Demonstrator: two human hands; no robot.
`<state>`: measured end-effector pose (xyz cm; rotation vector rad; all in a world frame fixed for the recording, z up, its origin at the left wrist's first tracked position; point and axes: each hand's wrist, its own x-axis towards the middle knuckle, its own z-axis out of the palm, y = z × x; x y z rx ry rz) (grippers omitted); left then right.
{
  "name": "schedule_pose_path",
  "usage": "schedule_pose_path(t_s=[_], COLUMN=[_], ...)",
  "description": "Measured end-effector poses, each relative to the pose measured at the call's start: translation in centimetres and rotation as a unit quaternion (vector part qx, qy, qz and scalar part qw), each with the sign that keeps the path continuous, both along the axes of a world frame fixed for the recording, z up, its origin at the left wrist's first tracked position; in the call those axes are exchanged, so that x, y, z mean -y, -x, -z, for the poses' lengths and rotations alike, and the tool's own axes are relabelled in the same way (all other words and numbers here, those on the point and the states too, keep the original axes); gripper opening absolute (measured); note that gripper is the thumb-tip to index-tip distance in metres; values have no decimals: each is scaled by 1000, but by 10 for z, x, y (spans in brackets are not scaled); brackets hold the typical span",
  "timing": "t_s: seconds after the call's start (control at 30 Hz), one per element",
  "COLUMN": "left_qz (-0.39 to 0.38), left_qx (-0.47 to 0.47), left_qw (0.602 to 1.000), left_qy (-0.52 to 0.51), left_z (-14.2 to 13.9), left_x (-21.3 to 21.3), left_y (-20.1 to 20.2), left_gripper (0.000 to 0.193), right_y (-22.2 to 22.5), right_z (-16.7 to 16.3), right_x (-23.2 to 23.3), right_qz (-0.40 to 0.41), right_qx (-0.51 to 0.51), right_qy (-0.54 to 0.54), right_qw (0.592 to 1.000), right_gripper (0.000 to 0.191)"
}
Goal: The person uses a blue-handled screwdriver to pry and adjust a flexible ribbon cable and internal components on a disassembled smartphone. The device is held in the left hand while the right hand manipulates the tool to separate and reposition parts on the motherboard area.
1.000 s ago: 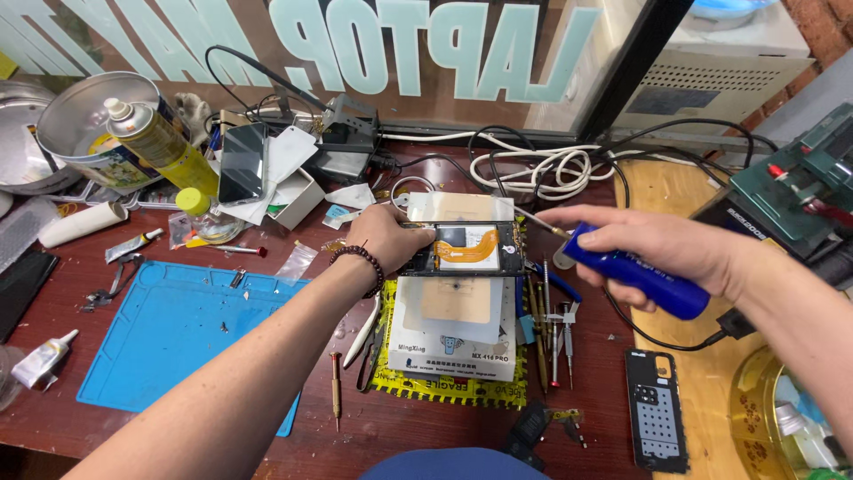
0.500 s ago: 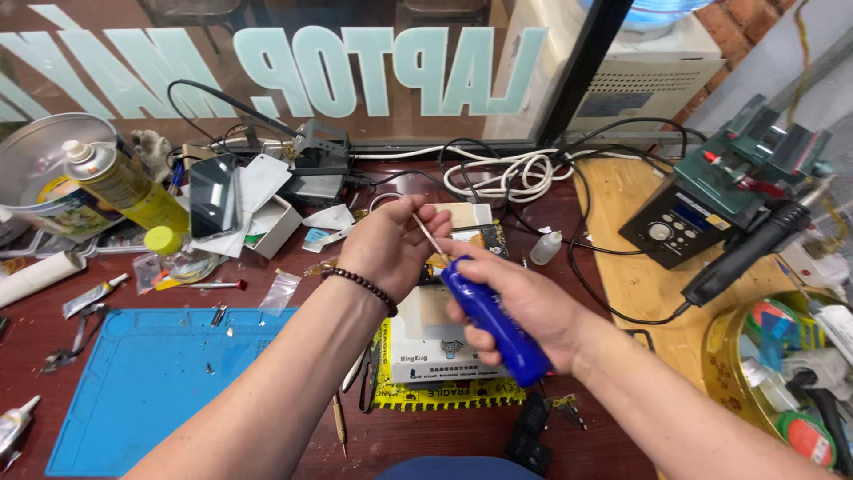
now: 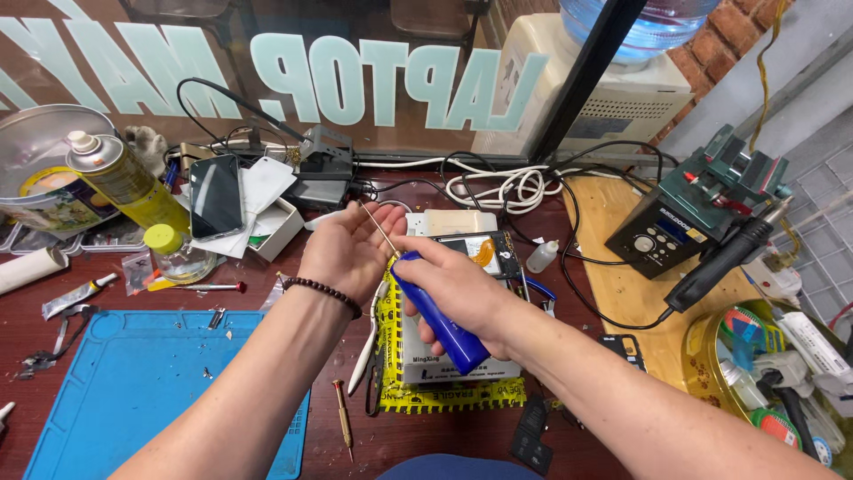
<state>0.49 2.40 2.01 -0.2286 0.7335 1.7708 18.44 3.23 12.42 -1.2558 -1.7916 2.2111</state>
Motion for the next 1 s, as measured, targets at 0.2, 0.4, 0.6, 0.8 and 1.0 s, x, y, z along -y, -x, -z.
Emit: schedule_pose_path(t_s=[0.2, 0.4, 0.6, 0.8, 1.0], left_qz=[16, 15, -31, -55, -51], left_qx=[-7, -46, -82, -32, -65], left_qw=[1000, 999, 996, 992, 982], left_qy=[0, 20, 34, 105, 169], left_z=[-7, 8, 20, 30, 66], left_x=[9, -1, -5, 6, 24], left_y=[-1, 1, 3, 8, 18], left_gripper=[25, 7, 5, 7, 15], right_y=[-2, 6, 11, 15, 11], right_z=[9, 23, 29, 33, 21], right_x=[2, 20, 28, 33, 25], right_qz=[-9, 12, -10, -47, -118], right_qx=[-7, 11, 27, 57, 122], right_qy=[20, -40, -141, -164, -101], right_qw=[1000, 999, 990, 984, 980], right_gripper=[58, 56, 55, 52, 53])
